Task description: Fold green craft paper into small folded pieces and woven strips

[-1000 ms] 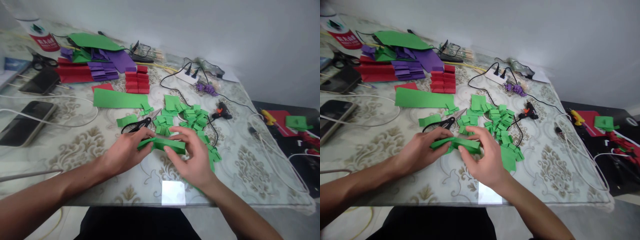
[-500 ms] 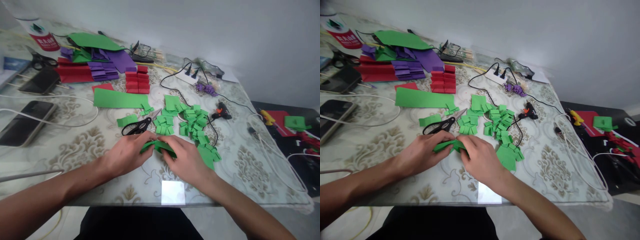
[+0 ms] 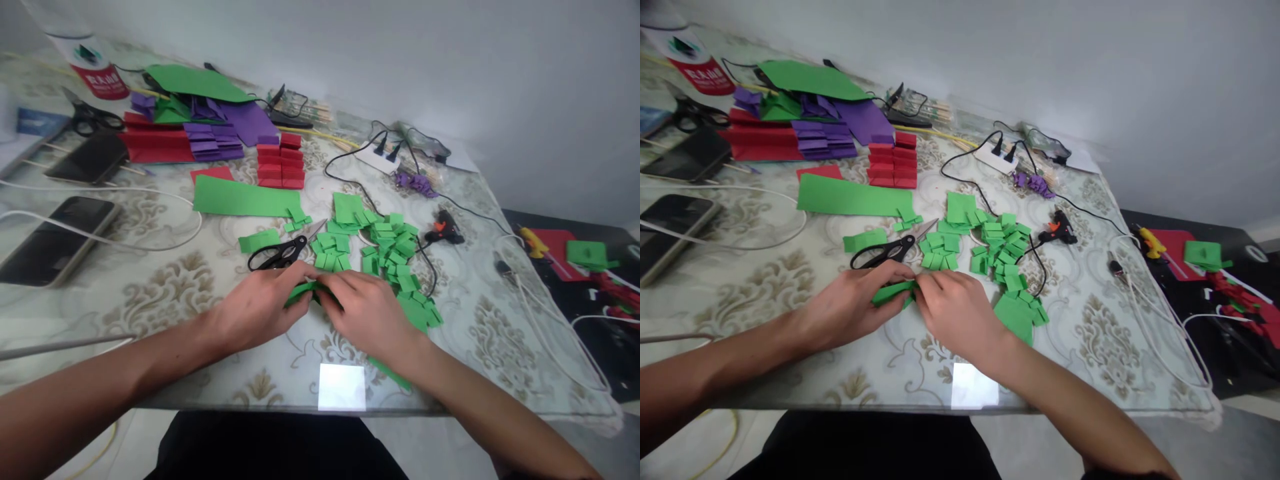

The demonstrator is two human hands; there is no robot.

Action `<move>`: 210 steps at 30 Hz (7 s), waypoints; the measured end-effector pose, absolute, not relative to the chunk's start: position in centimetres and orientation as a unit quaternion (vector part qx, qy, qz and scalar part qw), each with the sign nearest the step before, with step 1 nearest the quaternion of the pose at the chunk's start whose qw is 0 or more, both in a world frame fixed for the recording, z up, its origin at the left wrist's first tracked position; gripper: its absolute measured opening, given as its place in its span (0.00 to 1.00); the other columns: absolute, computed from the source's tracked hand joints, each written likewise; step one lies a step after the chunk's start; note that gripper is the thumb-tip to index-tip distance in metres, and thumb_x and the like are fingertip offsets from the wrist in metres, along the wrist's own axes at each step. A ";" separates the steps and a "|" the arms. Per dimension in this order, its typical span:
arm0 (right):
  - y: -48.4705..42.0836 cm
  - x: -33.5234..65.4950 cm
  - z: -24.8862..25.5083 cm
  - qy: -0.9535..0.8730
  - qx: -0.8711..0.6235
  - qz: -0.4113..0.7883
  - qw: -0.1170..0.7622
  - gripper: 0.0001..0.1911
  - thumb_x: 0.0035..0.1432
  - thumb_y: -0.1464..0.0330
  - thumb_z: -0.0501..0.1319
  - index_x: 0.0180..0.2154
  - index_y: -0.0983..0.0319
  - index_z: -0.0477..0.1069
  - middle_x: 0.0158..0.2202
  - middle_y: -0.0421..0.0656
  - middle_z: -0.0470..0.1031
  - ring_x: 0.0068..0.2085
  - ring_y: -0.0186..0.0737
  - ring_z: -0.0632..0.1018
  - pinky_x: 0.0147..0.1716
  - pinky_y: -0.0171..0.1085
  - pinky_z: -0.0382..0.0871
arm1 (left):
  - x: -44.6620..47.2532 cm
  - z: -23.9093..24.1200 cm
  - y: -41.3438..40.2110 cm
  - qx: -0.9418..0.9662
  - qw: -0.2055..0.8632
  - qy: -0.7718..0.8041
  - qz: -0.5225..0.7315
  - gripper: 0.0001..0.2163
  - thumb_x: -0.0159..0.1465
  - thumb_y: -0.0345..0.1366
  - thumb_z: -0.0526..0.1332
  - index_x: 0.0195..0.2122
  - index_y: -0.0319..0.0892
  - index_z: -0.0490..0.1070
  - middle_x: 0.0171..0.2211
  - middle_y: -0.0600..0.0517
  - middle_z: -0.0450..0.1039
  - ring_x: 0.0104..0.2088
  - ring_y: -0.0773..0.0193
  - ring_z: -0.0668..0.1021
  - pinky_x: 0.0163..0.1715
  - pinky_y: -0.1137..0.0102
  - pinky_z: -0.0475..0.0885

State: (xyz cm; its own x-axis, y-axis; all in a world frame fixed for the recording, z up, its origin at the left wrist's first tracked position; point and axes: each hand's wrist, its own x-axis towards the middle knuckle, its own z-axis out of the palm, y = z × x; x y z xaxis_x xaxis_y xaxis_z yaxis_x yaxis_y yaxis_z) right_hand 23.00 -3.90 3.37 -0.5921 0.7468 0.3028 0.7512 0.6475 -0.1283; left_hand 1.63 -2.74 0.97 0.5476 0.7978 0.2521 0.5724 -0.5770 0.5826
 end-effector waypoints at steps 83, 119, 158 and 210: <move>-5.5 22.8 1.9 -0.449 -0.403 0.584 0.543 0.17 0.63 0.49 0.66 0.42 0.55 0.77 0.51 0.47 0.81 0.53 0.54 0.81 0.60 0.55 0.72 | 1.7 2.1 -2.1 0.751 0.295 0.473 0.354 0.10 0.67 0.29 0.64 0.47 0.47 0.70 0.39 0.55 0.85 0.39 0.59 0.86 0.38 0.68 0.78; -5.3 22.2 1.5 -0.479 -0.460 0.596 0.452 0.11 0.65 0.57 0.69 0.47 0.53 0.78 0.48 0.42 0.81 0.53 0.44 0.81 0.58 0.46 0.74 | 1.7 2.9 -1.6 0.692 0.412 0.469 0.363 0.11 0.61 0.27 0.66 0.43 0.47 0.73 0.38 0.55 0.85 0.40 0.56 0.86 0.41 0.66 0.82; -6.2 22.8 2.5 -0.748 -0.283 0.340 0.494 0.24 0.54 0.61 0.76 0.50 0.62 0.77 0.41 0.48 0.74 0.41 0.47 0.78 0.39 0.44 0.74 | 1.4 1.5 -2.3 0.752 0.342 0.445 0.345 0.07 0.66 0.28 0.65 0.42 0.48 0.75 0.34 0.60 0.81 0.32 0.66 0.82 0.36 0.73 0.76; -5.1 21.7 1.3 -0.378 -0.428 0.674 0.468 0.10 0.54 0.62 0.78 0.38 0.56 0.84 0.34 0.38 0.83 0.35 0.34 0.82 0.39 0.35 0.78 | 1.3 1.6 -3.2 0.822 0.199 0.377 0.376 0.10 0.69 0.26 0.63 0.49 0.46 0.71 0.40 0.56 0.84 0.36 0.65 0.86 0.38 0.75 0.79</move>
